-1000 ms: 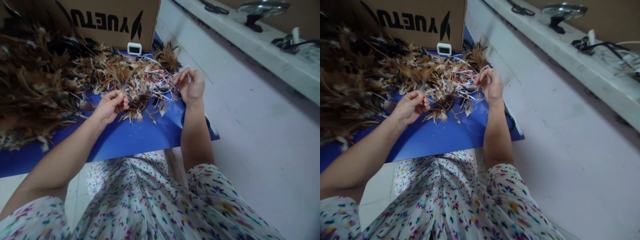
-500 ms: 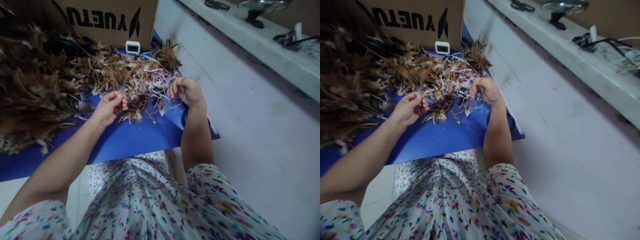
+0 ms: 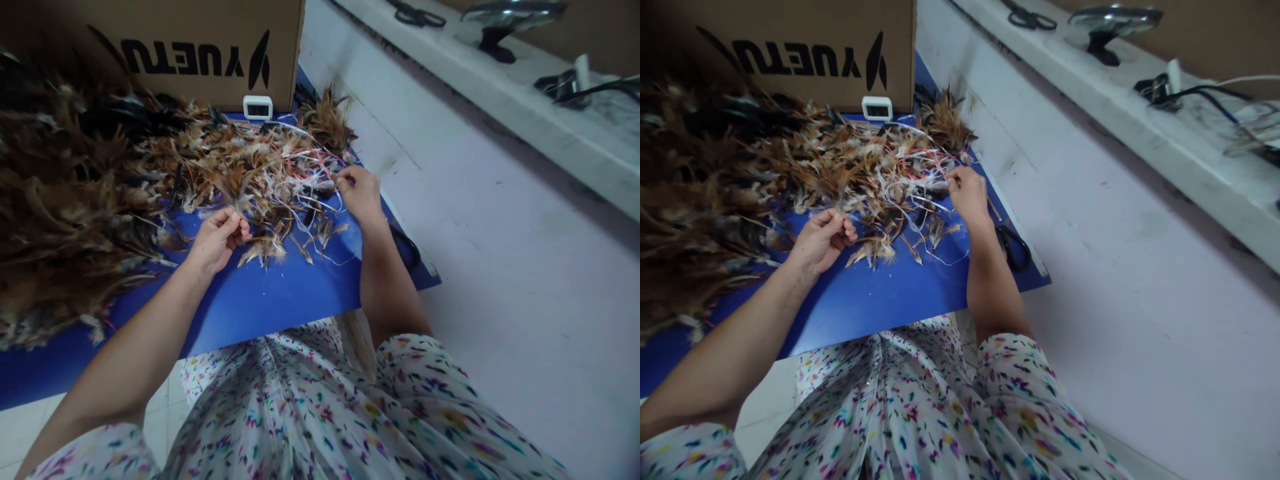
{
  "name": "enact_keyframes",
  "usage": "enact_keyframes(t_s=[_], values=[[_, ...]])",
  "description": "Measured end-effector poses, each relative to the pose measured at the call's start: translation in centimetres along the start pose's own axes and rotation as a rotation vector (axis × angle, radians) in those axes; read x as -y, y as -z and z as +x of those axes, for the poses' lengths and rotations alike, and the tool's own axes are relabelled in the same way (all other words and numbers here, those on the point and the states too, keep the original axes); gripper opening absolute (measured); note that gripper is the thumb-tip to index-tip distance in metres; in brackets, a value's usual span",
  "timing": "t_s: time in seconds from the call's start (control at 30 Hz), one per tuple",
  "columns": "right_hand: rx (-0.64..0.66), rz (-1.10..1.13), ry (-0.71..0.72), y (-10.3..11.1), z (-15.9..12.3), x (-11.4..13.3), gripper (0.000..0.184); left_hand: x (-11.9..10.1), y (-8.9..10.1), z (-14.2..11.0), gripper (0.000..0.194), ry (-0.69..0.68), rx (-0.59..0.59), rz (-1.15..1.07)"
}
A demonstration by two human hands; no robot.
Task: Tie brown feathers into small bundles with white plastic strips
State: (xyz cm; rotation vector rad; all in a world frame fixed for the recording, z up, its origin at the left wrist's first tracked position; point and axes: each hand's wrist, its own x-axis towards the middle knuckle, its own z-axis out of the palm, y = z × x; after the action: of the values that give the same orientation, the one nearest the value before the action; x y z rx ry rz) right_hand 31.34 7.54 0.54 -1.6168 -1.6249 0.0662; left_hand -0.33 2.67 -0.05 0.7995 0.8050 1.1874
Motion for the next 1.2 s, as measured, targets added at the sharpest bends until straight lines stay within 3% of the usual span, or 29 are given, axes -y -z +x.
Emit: enact_keyframes(t_s=[0.13,0.53,0.63,0.77,0.9,1.2], values=[[0.037,0.010,0.020,-1.4,-0.2,0.2,0.030,0.2,0.5,0.5,0.047,-0.037,0.024,-0.035],[0.398,-0.215,0.203,-6.0,1.8,3.4,0.044,-0.1,1.4,1.4,0.054,-0.058,0.021,-0.049],[0.447,-0.247,0.219,-7.1,2.2,4.0,0.035,-0.1,1.3,1.3,0.055,-0.049,0.016,-0.055],[0.380,-0.174,0.127,-7.0,3.1,4.3,0.023,0.0,1.4,1.3,0.053,-0.037,0.037,-0.062],[0.230,-0.031,0.036,-5.1,4.5,3.8,0.020,0.0,1.6,1.6,0.054,-0.021,0.023,-0.112],[0.071,0.056,-0.094,-1.6,4.8,0.5,0.014,-0.3,2.0,1.8,0.052,0.054,0.004,-0.206]])
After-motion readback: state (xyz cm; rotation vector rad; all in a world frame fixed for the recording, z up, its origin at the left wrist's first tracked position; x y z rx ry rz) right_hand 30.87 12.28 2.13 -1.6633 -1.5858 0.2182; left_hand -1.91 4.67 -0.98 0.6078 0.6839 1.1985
